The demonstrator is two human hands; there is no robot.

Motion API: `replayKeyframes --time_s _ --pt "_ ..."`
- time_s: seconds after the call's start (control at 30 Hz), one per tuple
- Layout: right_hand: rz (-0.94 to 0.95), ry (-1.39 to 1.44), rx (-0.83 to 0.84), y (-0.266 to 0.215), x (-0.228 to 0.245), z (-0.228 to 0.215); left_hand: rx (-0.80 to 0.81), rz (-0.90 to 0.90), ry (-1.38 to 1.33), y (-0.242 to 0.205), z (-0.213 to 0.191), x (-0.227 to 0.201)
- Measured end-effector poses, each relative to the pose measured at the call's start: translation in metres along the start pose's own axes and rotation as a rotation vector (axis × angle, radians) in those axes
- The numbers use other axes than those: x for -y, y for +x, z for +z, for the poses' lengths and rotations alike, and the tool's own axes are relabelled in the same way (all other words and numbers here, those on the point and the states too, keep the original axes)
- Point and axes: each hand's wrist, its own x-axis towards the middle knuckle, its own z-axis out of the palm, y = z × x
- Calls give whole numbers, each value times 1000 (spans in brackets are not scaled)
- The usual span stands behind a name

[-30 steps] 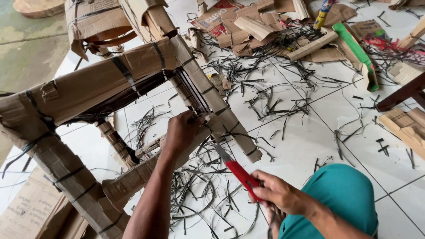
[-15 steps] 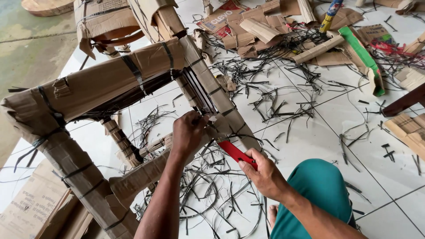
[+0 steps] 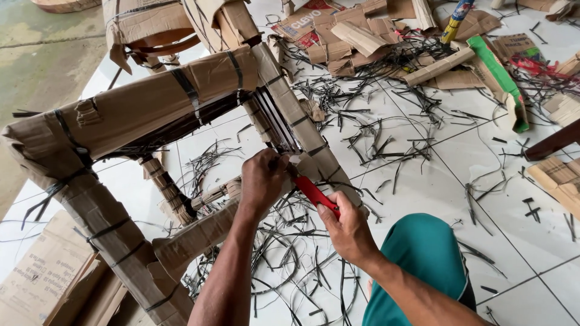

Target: Wrapping and securing cardboard padding onto a chair frame using plastic strips and a utility knife.

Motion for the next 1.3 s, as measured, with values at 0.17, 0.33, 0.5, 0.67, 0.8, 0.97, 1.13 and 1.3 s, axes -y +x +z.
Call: replayKeyframes --time_s 0.17,0.33,0.5,0.67,0.8,0.97,1.13,1.3 --pt "26 -11 -214 -12 1 -11 -23 -181 -100 8 -10 12" --pt "-47 318 -112 -14 -3 -42 -28 -221 -278 5 -18 -6" --pt "203 282 456 -15 -21 -66 -308 357 -151 -23 -5 -11" --pt "170 -791 844 -25 -39 -62 -177 18 18 -120 45 6" --pt "157 -825 869 -25 -38 -62 -275 -568 -131 -120 58 -16" --pt "327 -478 676 -16 -33 -88 -331 -497 -841 -110 70 12" --pt "256 -8 386 -15 -12 -103 -171 -445 -371 -123 75 38" --pt "282 113 334 -14 1 -92 -190 -453 -384 -123 70 12"
